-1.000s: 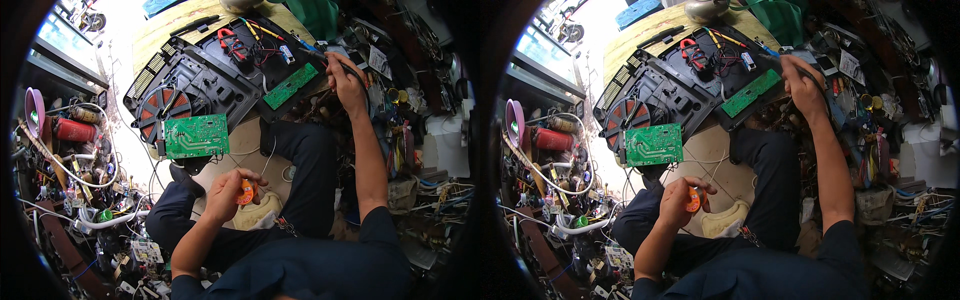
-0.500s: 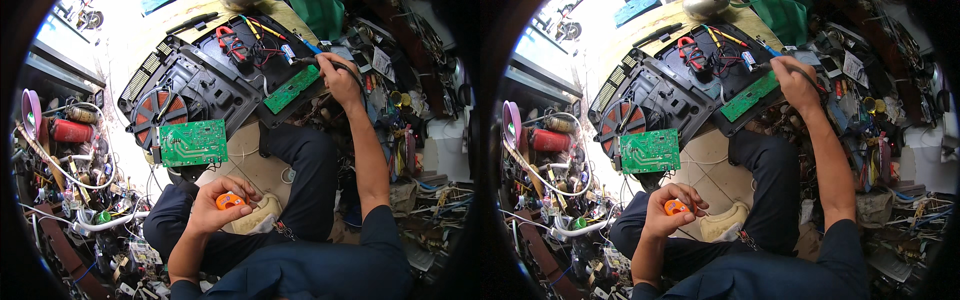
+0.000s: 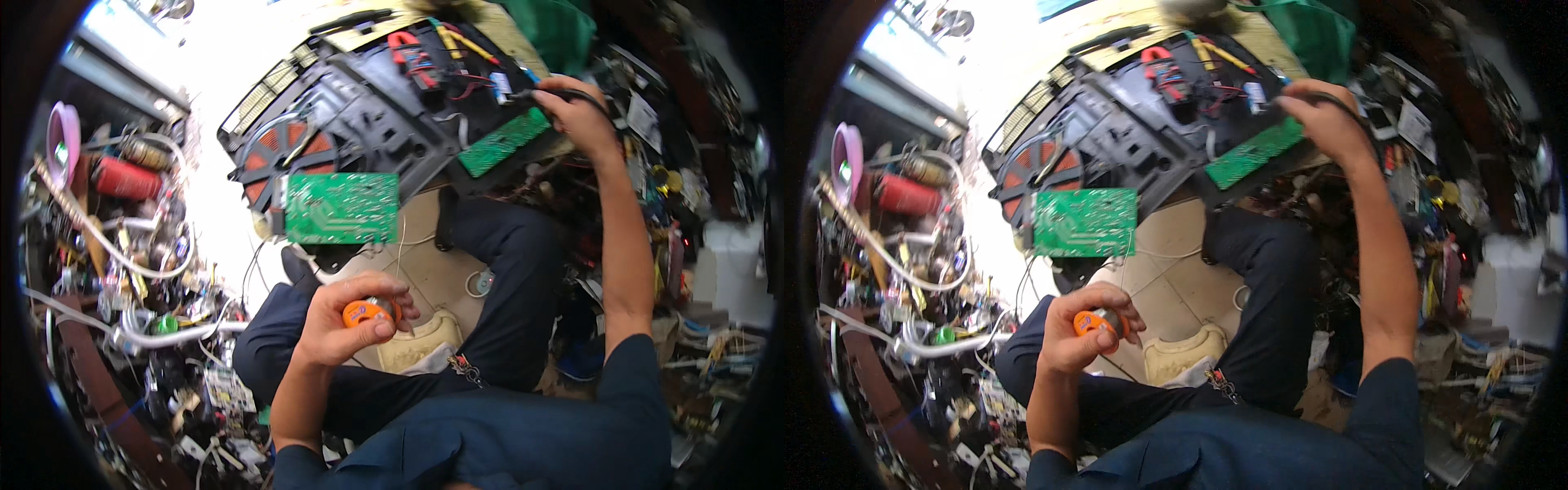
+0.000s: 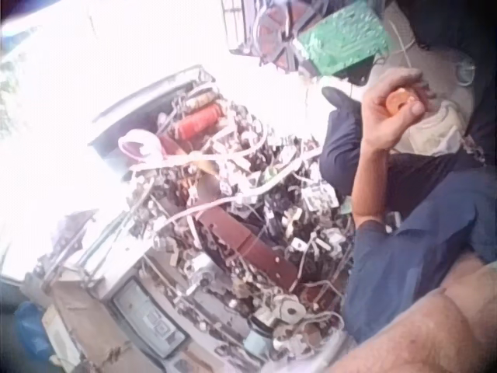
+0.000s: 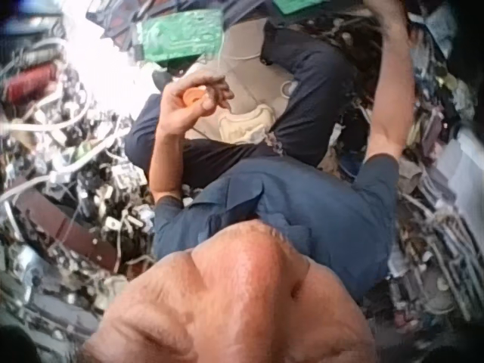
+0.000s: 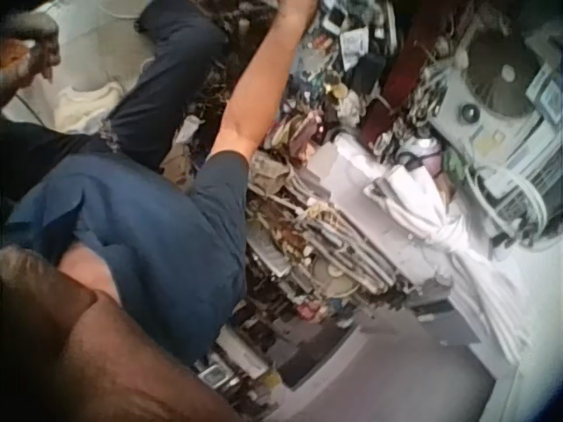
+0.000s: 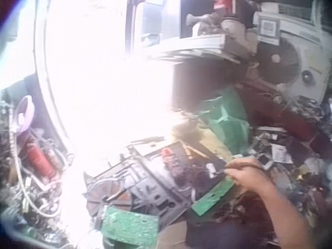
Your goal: The person sits on the floor and solders a green circuit board using a soldering iron and solder wire. They then attach the circuit board to a black fan assembly and connect wires to the board.
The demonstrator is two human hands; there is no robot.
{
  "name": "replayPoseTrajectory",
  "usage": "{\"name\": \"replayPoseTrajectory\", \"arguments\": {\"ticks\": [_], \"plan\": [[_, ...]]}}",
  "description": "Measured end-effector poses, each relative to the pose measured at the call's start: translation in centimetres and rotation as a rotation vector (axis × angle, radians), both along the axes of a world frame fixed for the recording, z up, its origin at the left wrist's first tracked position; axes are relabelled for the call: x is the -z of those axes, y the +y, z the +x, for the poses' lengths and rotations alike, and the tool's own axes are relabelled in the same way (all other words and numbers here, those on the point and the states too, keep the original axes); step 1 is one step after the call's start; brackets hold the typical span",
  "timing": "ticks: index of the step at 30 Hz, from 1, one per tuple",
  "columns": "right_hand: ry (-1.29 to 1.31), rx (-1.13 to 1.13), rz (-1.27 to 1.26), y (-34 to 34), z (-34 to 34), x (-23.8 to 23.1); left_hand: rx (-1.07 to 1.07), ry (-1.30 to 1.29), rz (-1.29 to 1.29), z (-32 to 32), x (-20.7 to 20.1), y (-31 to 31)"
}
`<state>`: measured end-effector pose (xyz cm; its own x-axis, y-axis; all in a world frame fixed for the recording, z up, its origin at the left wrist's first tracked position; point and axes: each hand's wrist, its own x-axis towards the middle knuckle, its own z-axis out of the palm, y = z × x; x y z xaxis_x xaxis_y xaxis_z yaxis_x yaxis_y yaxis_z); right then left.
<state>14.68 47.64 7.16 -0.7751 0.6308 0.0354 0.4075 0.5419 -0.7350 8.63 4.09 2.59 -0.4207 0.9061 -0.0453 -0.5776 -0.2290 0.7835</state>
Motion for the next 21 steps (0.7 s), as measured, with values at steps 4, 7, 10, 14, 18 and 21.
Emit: {"name": "replayPoseTrajectory", "arguments": {"ticks": [4, 7, 10, 14, 18, 21], "plan": [[0.021, 0.042, -0.051, -0.4, 0.5, 0.8, -0.062, 0.048, 0.008, -2.2, -0.2, -1.3], [0.046, -0.004, -0.009, -1.8, 0.3, 0.5, -0.164, 0.081, -0.084, -3.0, -0.7, -2.9], [0.048, -0.001, 0.073, -1.5, 0.5, 0.7, -0.212, 0.095, -0.086, -4.2, -0.7, -4.5], [-0.012, 0.099, 0.025, -1.7, 0.4, 1.1, -0.209, 0.109, -0.116, -5.7, -1.0, -7.1], [0.065, 0.005, 0.091, -0.2, 0.6, 2.2, -0.237, 0.056, -0.196, -6.7, -1.8, -8.8], [0.057, -0.01, 0.114, -0.2, 0.3, 2.3, -0.293, 0.045, -0.265, -6.9, -2.1, -9.5]]}}
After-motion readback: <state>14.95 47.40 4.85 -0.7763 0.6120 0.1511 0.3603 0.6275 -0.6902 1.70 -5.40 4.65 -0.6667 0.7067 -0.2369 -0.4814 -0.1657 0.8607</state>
